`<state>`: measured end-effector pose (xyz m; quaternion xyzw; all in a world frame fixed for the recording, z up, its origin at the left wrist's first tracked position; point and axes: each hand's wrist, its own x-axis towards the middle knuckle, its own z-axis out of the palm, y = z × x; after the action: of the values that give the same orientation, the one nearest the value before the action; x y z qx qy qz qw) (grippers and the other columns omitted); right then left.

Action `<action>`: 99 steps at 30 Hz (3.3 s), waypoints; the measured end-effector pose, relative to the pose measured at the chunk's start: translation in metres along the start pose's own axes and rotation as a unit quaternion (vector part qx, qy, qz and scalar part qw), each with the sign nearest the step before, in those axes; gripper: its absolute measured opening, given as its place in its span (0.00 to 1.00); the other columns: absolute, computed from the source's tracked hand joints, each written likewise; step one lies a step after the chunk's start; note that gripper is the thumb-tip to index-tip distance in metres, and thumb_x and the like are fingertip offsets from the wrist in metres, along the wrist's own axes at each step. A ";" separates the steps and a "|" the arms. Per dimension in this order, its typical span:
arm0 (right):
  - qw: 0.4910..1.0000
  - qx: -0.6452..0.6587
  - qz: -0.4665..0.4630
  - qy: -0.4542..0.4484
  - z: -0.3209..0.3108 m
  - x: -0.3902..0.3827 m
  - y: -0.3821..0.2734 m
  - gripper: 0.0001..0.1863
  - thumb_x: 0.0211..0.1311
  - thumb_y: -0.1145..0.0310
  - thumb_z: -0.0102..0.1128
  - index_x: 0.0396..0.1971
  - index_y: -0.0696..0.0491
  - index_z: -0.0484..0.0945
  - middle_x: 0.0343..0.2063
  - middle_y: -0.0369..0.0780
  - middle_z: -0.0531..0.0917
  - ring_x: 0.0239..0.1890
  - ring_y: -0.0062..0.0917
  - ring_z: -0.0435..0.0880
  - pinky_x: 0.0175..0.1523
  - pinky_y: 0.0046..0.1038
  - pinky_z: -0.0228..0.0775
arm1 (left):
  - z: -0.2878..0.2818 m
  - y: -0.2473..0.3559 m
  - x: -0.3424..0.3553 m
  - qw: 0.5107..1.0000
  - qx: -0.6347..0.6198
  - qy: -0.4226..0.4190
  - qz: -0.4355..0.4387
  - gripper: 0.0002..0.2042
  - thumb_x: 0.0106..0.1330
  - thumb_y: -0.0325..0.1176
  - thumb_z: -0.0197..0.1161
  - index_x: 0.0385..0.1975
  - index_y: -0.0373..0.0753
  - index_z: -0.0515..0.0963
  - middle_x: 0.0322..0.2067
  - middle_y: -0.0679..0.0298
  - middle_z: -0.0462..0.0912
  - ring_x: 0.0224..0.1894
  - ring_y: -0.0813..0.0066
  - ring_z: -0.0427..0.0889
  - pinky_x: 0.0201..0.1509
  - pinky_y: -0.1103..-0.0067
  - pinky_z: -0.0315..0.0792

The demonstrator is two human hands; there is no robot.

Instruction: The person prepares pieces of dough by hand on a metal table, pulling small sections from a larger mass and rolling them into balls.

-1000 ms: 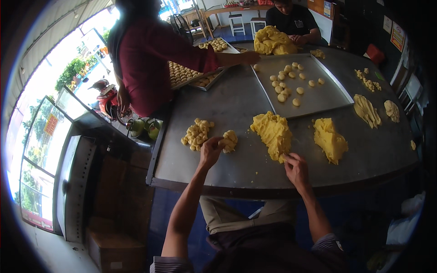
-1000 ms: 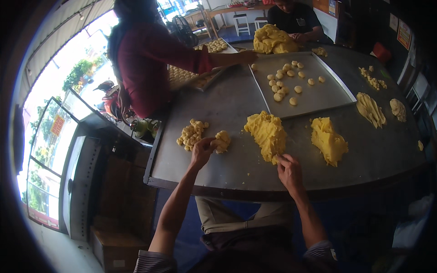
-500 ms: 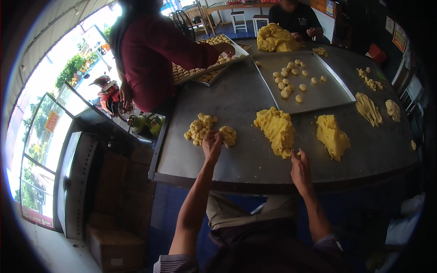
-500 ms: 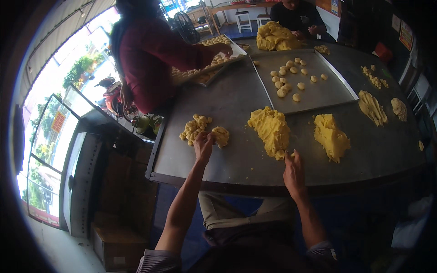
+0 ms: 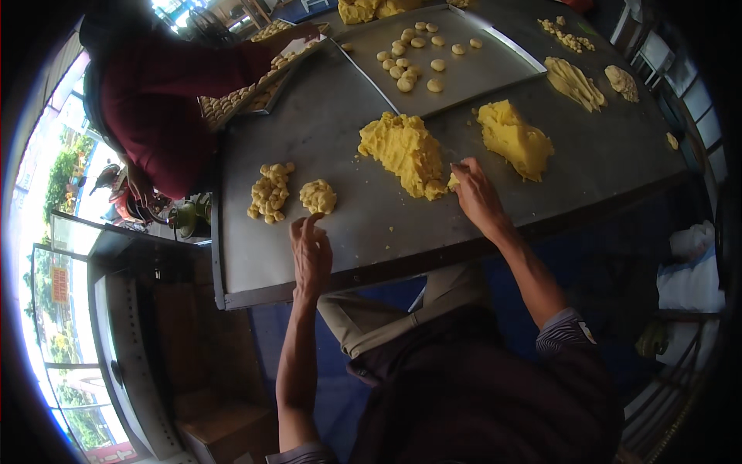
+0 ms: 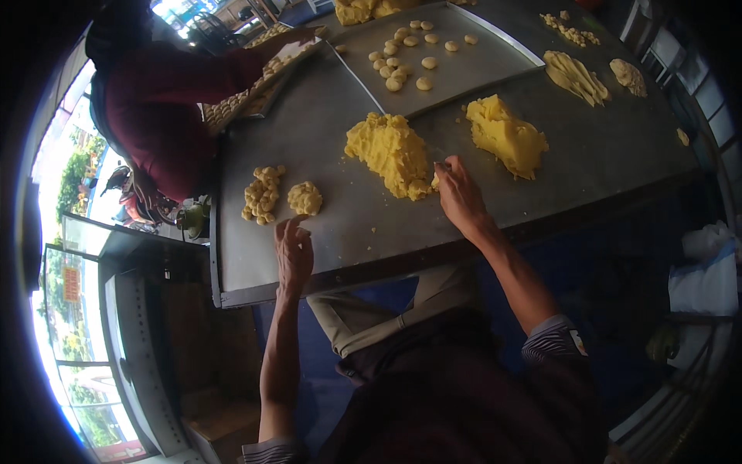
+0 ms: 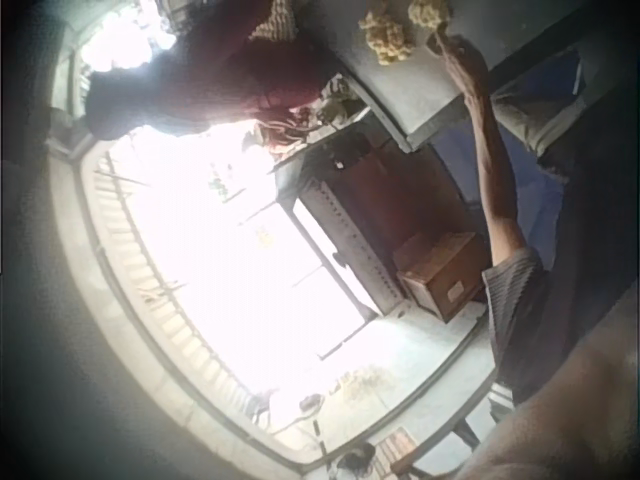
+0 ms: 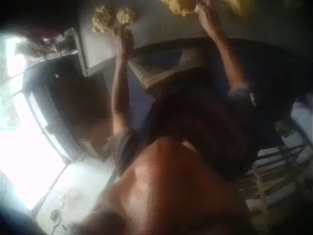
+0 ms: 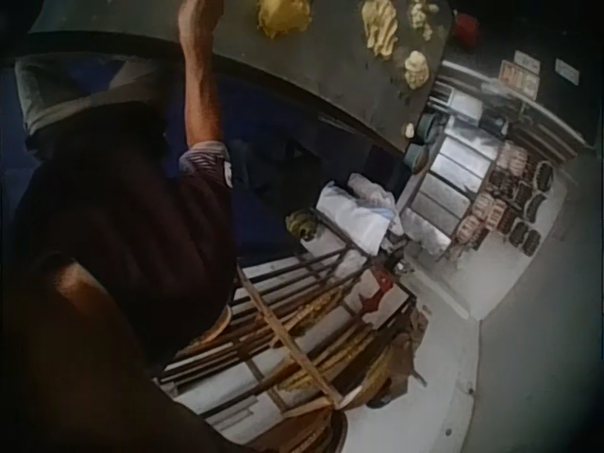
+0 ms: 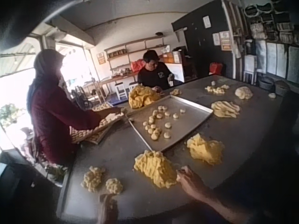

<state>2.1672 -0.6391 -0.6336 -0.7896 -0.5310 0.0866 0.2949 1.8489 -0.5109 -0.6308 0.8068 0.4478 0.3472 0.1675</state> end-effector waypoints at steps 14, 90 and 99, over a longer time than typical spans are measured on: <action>0.994 -0.048 -0.100 0.011 0.013 -0.021 -0.004 0.16 0.58 0.81 0.61 0.47 0.60 0.81 0.43 0.44 0.82 0.47 0.43 0.79 0.52 0.37 0.72 | 0.072 0.010 0.035 0.957 0.186 -0.028 0.222 0.13 0.62 0.36 0.59 0.41 0.34 0.76 0.54 0.50 0.70 0.70 0.48 0.59 0.73 0.42 0.43; 0.972 0.210 -0.041 -0.093 0.020 0.003 -0.051 0.37 0.44 0.74 0.77 0.59 0.52 0.73 0.52 0.42 0.78 0.42 0.27 0.79 0.50 0.31 0.75 | 0.065 0.069 -0.015 0.956 -0.216 -0.189 -0.067 0.14 0.65 0.41 0.68 0.37 0.34 0.81 0.29 0.57 0.84 0.32 0.64 0.84 0.39 0.71 0.76; 0.986 0.107 -0.081 -0.096 0.005 0.056 0.009 0.52 0.40 0.69 0.78 0.69 0.53 0.61 0.67 0.48 0.67 0.69 0.41 0.65 0.72 0.35 0.59 | 0.074 0.051 -0.019 0.876 -0.433 -0.163 -0.137 0.17 0.76 0.45 0.55 0.43 0.34 0.76 0.26 0.66 0.74 0.30 0.76 0.70 0.41 0.79 0.68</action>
<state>2.1961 -0.5896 -0.6329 -0.6964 -0.6065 0.1940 0.3310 1.9256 -0.5519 -0.6609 0.6291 0.3256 0.3435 0.6166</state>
